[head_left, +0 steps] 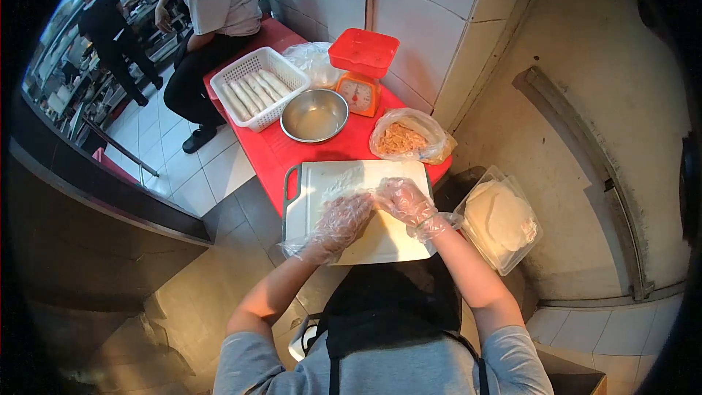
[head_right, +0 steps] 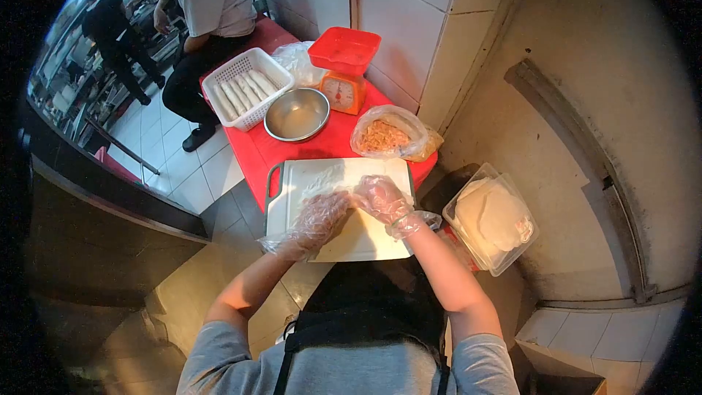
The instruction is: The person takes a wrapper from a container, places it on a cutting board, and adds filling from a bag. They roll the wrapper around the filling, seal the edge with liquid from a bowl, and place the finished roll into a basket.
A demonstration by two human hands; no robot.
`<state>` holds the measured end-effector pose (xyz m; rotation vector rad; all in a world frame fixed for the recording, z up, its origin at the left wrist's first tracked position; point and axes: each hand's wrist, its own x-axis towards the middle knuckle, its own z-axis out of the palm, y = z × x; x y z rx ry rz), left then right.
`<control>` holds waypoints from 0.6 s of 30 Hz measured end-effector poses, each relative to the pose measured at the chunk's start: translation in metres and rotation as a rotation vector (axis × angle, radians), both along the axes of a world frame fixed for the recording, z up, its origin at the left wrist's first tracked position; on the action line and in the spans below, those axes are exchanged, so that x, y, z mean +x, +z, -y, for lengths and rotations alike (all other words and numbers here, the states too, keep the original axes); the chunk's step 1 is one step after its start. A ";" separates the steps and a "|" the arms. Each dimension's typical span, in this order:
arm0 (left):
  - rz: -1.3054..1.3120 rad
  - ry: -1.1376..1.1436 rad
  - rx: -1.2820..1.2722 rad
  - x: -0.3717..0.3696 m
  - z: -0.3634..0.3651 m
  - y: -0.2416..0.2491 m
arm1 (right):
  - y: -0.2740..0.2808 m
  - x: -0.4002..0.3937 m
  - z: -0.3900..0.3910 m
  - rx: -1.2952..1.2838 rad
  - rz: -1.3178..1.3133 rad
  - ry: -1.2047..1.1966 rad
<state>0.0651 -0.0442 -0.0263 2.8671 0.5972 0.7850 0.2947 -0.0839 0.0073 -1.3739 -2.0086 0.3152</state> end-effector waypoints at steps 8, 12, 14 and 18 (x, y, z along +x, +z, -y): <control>0.110 -0.080 -0.377 -0.005 -0.015 -0.010 | 0.004 0.003 0.019 -0.205 0.121 0.010; 0.092 -0.044 -0.363 -0.005 -0.007 0.024 | -0.012 -0.014 0.021 -0.049 0.154 -0.045; 0.049 -0.007 -0.381 -0.005 -0.002 0.026 | -0.025 -0.019 0.021 -0.033 0.129 -0.064; 0.045 -0.005 -0.378 -0.007 -0.005 0.026 | -0.025 -0.018 0.026 -0.023 0.095 -0.054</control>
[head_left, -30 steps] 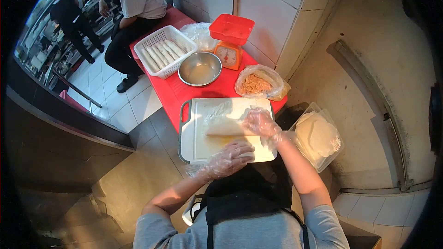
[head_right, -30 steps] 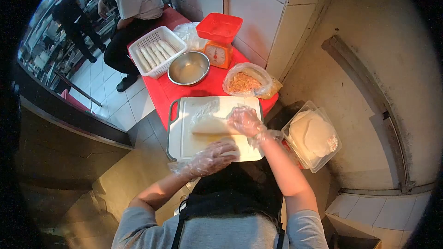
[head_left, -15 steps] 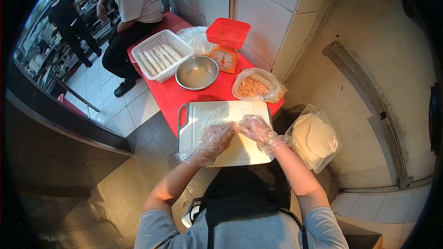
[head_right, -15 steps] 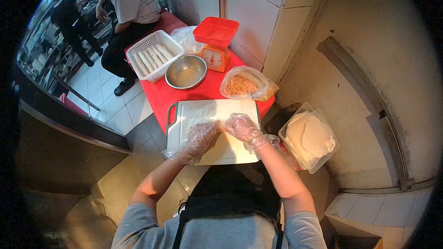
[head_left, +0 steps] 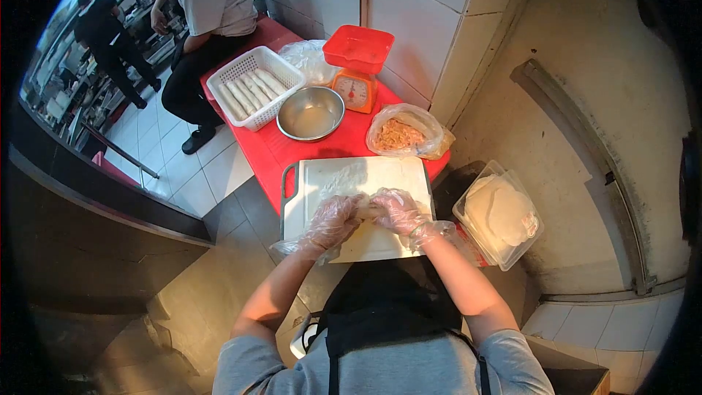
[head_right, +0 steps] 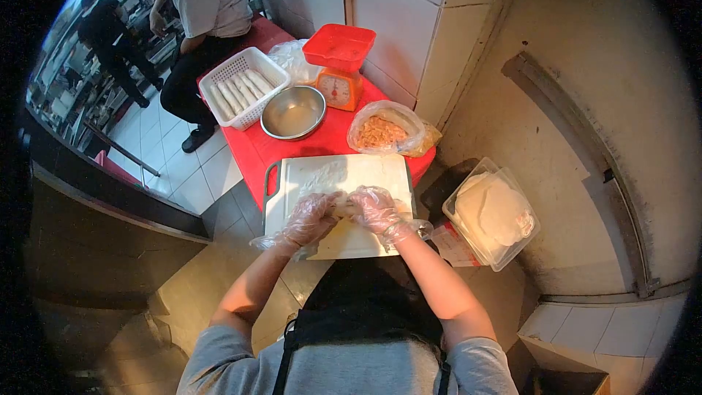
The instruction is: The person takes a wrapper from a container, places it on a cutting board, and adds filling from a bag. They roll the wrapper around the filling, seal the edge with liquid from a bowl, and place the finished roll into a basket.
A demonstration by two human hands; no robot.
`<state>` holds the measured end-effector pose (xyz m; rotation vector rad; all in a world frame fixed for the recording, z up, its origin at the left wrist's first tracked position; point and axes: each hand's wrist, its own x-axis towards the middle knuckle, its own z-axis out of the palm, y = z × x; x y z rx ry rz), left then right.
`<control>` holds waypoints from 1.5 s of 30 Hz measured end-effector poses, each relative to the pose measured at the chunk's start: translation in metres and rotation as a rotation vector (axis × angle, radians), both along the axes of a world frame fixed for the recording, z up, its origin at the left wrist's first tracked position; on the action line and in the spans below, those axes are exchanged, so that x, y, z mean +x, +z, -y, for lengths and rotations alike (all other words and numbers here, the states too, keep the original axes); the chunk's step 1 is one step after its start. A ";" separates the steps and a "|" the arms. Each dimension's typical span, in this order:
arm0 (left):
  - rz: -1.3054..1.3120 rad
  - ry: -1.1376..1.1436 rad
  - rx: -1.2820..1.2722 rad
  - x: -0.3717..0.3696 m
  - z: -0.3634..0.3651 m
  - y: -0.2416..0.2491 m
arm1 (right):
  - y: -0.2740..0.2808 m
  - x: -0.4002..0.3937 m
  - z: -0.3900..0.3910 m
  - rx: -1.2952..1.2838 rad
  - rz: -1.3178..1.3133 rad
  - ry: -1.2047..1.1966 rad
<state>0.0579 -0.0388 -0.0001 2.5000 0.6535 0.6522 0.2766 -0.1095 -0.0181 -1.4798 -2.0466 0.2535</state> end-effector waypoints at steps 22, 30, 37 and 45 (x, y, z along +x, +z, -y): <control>-0.092 0.025 0.053 0.016 0.024 0.003 | 0.010 0.029 0.037 0.093 -0.030 -0.028; 0.037 -0.063 -0.018 0.009 0.005 0.002 | 0.002 -0.020 0.021 0.130 -0.019 -0.163; -0.061 -0.031 -0.083 0.012 0.000 -0.001 | -0.023 -0.008 0.012 0.234 -0.084 -0.099; -0.175 -0.077 -0.045 0.024 -0.004 0.003 | 0.023 0.032 0.046 0.031 -0.095 -0.101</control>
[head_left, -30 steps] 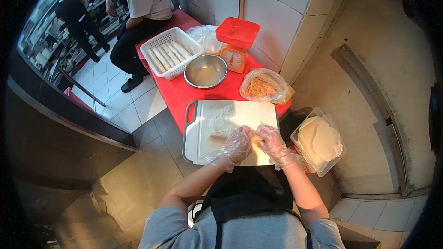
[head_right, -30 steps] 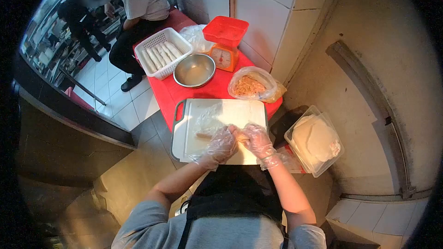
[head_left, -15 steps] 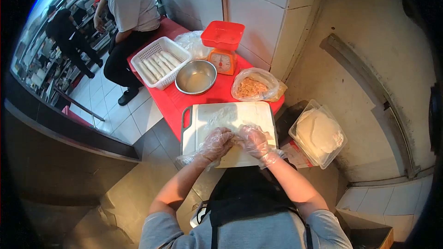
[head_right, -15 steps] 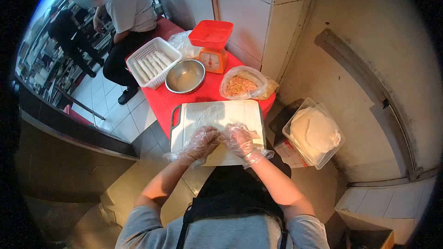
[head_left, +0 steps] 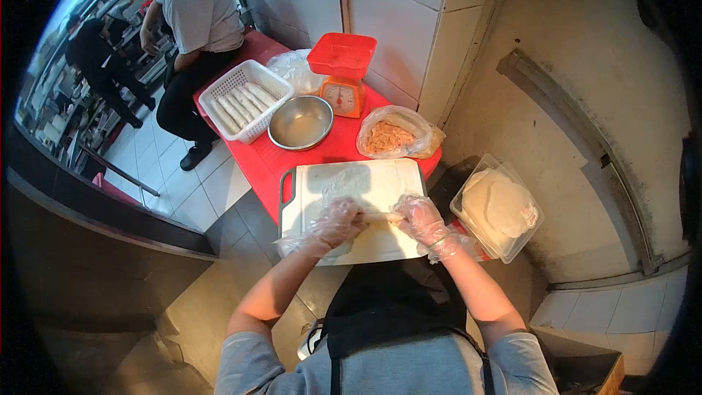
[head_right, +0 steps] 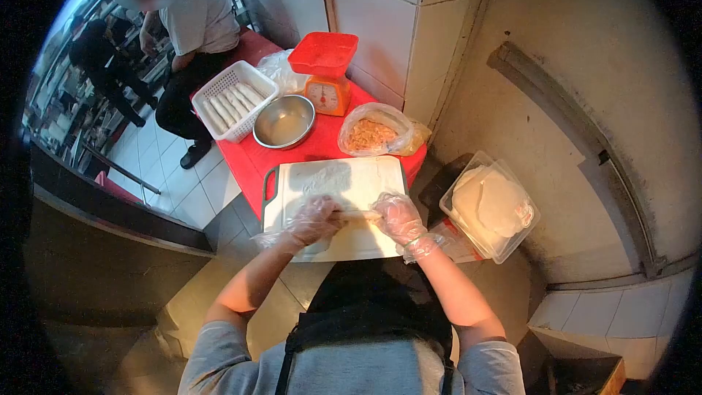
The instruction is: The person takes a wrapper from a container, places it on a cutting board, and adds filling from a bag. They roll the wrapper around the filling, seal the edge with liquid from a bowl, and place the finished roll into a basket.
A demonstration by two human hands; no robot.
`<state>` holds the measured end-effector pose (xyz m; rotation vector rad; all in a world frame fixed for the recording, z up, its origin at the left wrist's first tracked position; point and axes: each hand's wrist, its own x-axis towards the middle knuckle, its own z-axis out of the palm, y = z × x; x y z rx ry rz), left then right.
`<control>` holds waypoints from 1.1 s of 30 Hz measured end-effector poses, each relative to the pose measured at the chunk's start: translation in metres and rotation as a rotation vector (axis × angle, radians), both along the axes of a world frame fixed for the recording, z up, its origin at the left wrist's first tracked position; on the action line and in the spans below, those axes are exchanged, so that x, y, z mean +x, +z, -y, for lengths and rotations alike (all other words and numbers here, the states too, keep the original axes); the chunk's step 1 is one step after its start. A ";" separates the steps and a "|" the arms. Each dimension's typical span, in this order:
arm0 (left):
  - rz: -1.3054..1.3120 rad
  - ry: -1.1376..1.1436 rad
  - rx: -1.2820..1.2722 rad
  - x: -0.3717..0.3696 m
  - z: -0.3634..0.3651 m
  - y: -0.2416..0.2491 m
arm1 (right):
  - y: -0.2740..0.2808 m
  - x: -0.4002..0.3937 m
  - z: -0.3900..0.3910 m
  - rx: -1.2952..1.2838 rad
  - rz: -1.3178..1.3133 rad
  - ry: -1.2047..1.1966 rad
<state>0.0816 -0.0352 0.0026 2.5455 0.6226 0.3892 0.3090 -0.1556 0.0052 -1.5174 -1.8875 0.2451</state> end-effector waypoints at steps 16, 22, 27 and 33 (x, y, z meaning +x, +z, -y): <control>-0.141 0.093 -0.076 -0.029 -0.008 0.025 | 0.001 -0.016 -0.012 -0.113 0.239 -0.080; -0.163 0.071 -0.059 -0.011 -0.002 0.030 | -0.048 -0.060 -0.046 -0.107 0.067 -0.082; -0.239 0.064 -0.073 -0.032 -0.013 0.043 | -0.033 -0.006 -0.025 -0.125 0.220 -0.076; -0.227 0.036 0.018 -0.041 -0.018 0.033 | -0.018 0.005 -0.010 -0.128 0.194 -0.065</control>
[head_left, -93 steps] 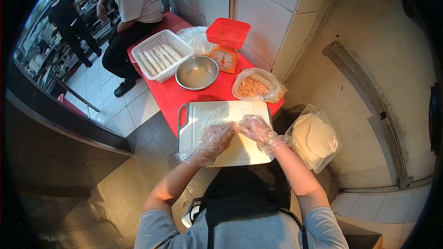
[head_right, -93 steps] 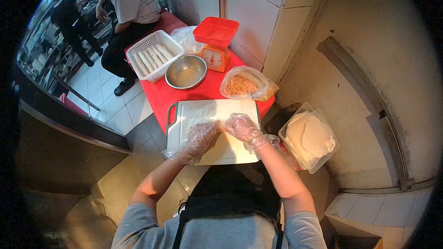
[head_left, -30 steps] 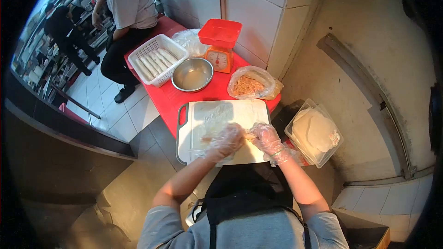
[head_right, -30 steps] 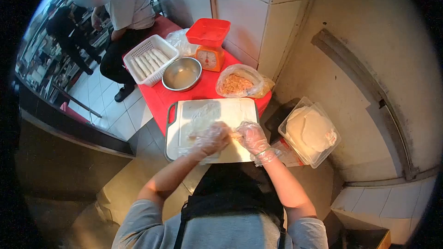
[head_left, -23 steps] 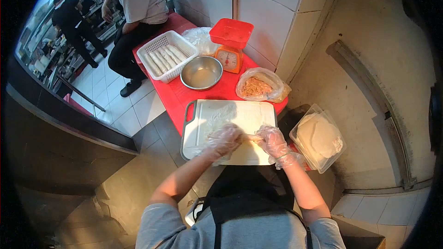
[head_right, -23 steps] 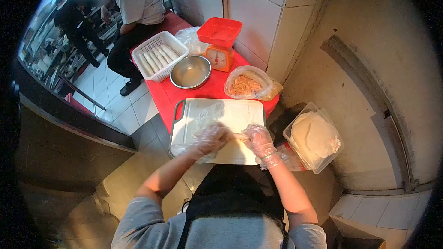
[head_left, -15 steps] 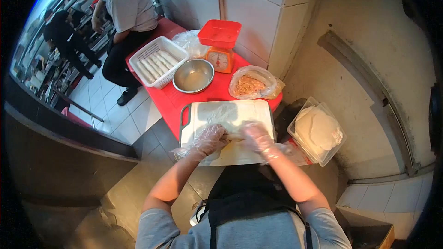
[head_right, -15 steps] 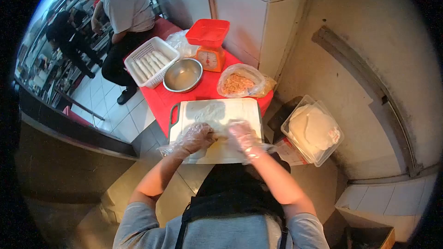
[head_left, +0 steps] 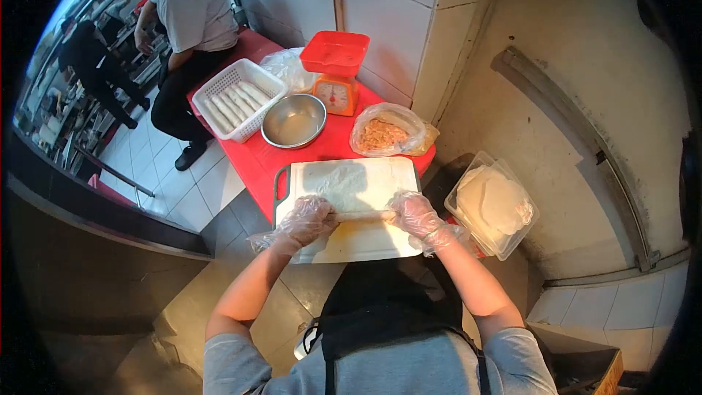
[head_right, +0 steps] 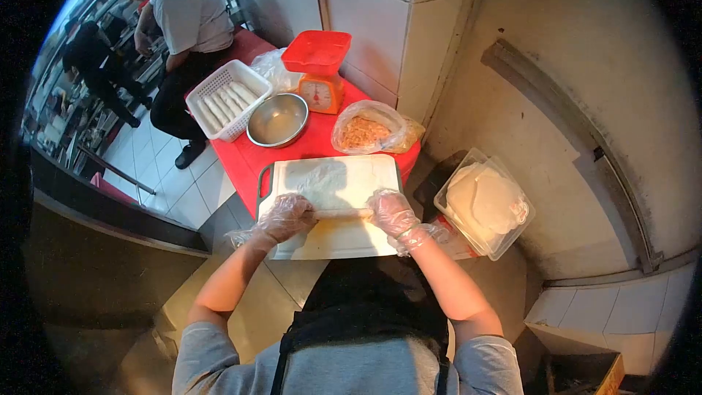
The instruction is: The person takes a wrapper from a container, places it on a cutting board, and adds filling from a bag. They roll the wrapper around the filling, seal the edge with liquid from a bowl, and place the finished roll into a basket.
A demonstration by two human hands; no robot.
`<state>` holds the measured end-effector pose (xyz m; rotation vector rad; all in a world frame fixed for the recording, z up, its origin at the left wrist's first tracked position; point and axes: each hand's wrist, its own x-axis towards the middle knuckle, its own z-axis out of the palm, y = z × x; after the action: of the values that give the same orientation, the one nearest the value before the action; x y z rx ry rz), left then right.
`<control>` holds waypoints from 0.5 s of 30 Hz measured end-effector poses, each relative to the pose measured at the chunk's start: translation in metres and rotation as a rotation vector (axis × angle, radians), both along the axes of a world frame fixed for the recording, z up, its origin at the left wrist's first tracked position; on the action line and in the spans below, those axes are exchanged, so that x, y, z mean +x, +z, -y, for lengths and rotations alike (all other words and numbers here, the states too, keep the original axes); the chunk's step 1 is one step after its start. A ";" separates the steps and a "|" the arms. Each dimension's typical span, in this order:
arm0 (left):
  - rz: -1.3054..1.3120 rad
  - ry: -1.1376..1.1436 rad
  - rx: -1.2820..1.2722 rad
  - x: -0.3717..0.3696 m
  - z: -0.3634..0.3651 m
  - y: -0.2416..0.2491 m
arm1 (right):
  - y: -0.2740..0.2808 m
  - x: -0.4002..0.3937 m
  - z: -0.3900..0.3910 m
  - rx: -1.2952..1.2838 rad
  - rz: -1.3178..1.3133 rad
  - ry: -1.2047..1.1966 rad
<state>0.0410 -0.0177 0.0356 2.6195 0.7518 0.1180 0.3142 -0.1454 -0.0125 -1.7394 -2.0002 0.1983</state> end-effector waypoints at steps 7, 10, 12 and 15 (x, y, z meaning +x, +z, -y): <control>-0.024 -0.026 0.113 0.015 0.006 -0.006 | 0.014 -0.037 -0.016 0.007 0.106 0.031; 0.032 -0.037 0.105 0.019 0.002 -0.023 | -0.028 -0.056 -0.040 0.070 -0.017 0.073; -0.050 -0.028 0.043 0.019 0.005 -0.004 | -0.039 -0.050 -0.049 -0.141 -0.071 0.068; -0.111 0.002 0.021 0.011 0.001 -0.001 | 0.005 -0.033 -0.028 -0.153 0.076 0.048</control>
<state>0.0523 -0.0184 0.0342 2.6629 0.7942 -0.0198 0.2809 -0.1173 -0.0073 -1.8179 -2.1318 0.3126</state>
